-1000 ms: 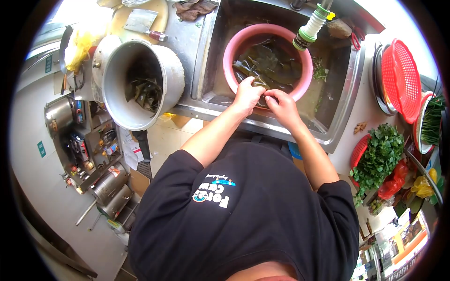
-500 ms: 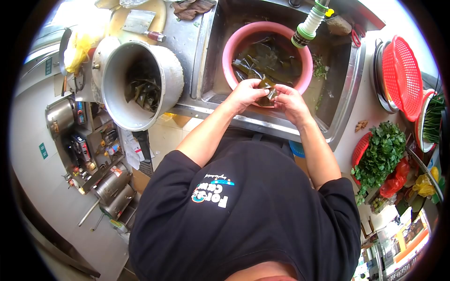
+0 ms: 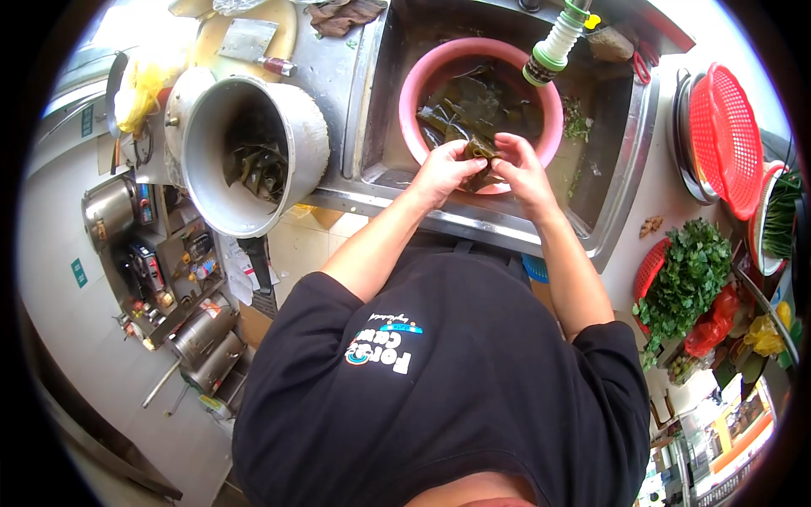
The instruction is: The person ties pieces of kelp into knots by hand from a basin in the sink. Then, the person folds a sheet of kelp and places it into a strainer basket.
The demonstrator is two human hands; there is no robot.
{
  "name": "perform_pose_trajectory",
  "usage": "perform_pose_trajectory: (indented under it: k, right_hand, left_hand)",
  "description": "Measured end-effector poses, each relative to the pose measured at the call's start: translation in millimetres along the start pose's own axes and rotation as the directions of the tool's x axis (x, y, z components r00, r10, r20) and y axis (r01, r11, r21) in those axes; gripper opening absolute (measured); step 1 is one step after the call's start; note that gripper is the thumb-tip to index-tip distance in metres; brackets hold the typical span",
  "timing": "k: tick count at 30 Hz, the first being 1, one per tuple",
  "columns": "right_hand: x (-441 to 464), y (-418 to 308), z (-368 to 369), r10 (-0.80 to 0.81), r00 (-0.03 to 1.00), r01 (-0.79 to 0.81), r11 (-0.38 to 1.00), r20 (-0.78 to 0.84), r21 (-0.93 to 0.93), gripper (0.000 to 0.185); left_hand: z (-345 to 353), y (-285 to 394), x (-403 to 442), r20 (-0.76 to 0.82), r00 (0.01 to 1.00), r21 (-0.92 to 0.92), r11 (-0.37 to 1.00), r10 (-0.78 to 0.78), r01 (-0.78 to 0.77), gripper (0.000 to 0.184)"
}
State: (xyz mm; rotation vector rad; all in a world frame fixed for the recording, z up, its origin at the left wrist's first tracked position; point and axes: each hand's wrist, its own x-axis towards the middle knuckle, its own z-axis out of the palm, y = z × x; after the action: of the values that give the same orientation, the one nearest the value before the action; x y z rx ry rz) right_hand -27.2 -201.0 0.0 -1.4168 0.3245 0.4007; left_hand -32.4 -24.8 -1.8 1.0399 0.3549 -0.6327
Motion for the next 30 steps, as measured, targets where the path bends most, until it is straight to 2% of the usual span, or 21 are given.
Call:
perform_pose_trajectory:
  k: [2, 3, 4, 5, 6, 7, 8, 10, 11, 12, 13, 14, 15, 16, 18, 19, 21, 22, 26, 28, 30]
  right_hand:
    - [3, -4, -3, 0.087, 0.968, -0.095, 0.995, 0.236, 0.023, 0.024]
    - [5, -1, -4, 0.143, 0.967, -0.130, 0.989, 0.209, -0.075, 0.021]
    - [5, 4, -2, 0.142, 0.968, -0.129, 0.989, 0.209, -0.074, 0.021]
    - [4, 9, 2, 0.030, 0.992, -0.011, 0.988, 0.124, -0.156, 0.019]
    - [2, 11, 8, -0.090, 0.995, 0.099, 0.964, 0.049, -0.246, 0.017]
    - [-6, 1, 16, -0.295, 0.955, 0.280, 0.867, 0.029, -0.412, 0.015]
    - [-11, -6, 21, -0.465, 0.879, 0.448, 0.725, 0.109, -0.524, 0.016]
    - [-17, -3, 25, -0.560, 0.796, 0.583, 0.609, 0.229, -0.538, 0.013]
    - [-16, -3, 26, -0.598, 0.749, 0.648, 0.569, 0.287, -0.506, 0.010]
    - [-18, -4, 25, -0.597, 0.749, 0.649, 0.569, 0.288, -0.506, 0.010]
    - [-21, -5, 23, -0.369, 0.909, 0.410, 0.877, 0.194, -0.251, 0.013]
    - [-22, -6, 20, -0.083, 0.979, 0.075, 0.996, 0.184, 0.052, 0.015]
    - [-20, -10, 12, 0.038, 0.987, -0.066, 0.981, 0.155, 0.181, 0.024]
    - [-14, -13, 8, 0.121, 0.988, -0.132, 0.983, 0.092, 0.130, 0.031]
    - [-5, -23, 1, 0.217, 0.961, -0.222, 0.975, 0.171, 0.014, 0.027]
    - [1, -25, -3, 0.215, 0.962, -0.221, 0.975, 0.168, 0.016, 0.027]
    - [9, -25, -8, 0.319, 0.872, -0.343, 0.939, 0.372, -0.001, 0.020]
    - [11, -23, -8, 0.317, 0.871, -0.342, 0.940, 0.376, 0.000, 0.020]
    - [11, -16, -8, 0.318, 0.888, -0.348, 0.937, 0.331, 0.035, 0.015]
    - [11, -12, -8, 0.251, 0.946, -0.297, 0.924, 0.203, 0.239, 0.012]
    - [14, -18, -13, 0.237, 0.961, -0.276, 0.860, 0.143, 0.429, 0.008]
  left_hand:
    - [2, 1, -1, 0.032, 0.999, -0.019, 1.000, -0.017, 0.018, 0.012]
    - [2, 1, 0, 0.002, 1.000, -0.031, 1.000, 0.004, -0.004, 0.012]
    - [2, 1, 1, -0.029, 0.999, -0.042, 0.999, 0.025, -0.027, 0.012]
    - [3, -1, 2, -0.029, 0.999, -0.041, 0.999, 0.025, -0.026, 0.012]
    - [6, -4, 4, -0.121, 0.991, -0.041, 0.997, 0.059, -0.064, 0.012]
    - [9, -7, 6, -0.212, 0.973, -0.037, 0.994, 0.093, -0.103, 0.012]
    - [10, -12, 8, -0.214, 0.972, -0.039, 0.994, 0.092, -0.103, 0.012]
    - [11, -16, 13, -0.365, 0.908, 0.008, 0.976, 0.207, -0.219, 0.009]
    - [10, -17, 15, -0.365, 0.907, 0.053, 0.977, 0.212, -0.207, 0.012]
    - [11, -14, 14, -0.365, 0.907, 0.051, 0.977, 0.212, -0.208, 0.012]
    - [10, -10, 10, -0.351, 0.914, 0.048, 0.979, 0.202, -0.198, 0.013]
    - [9, -7, 8, -0.336, 0.922, 0.044, 0.981, 0.191, -0.187, 0.013]
    - [6, -8, 8, -0.322, 0.923, 0.093, 0.977, 0.210, -0.190, 0.013]
    - [4, -9, 8, -0.322, 0.924, 0.093, 0.978, 0.209, -0.188, 0.013]
    - [3, -10, 7, -0.170, 0.951, 0.075, 0.965, 0.259, -0.250, 0.013]
    - [1, -12, 8, -0.167, 0.951, 0.077, 0.965, 0.260, -0.250, 0.013]
    - [-4, -14, 7, -0.061, 0.971, 0.185, 0.959, 0.231, -0.216, 0.014]
    - [-6, -12, 6, -0.064, 0.971, 0.187, 0.958, 0.232, -0.217, 0.014]
    - [-10, -2, -2, 0.093, 0.985, 0.166, 0.973, 0.145, -0.159, 0.020]
    - [-10, 0, -6, 0.126, 0.987, 0.078, 0.991, 0.102, -0.113, 0.027]
    - [-17, -1, -7, 0.112, 0.992, 0.134, 0.988, 0.066, -0.081, 0.029]
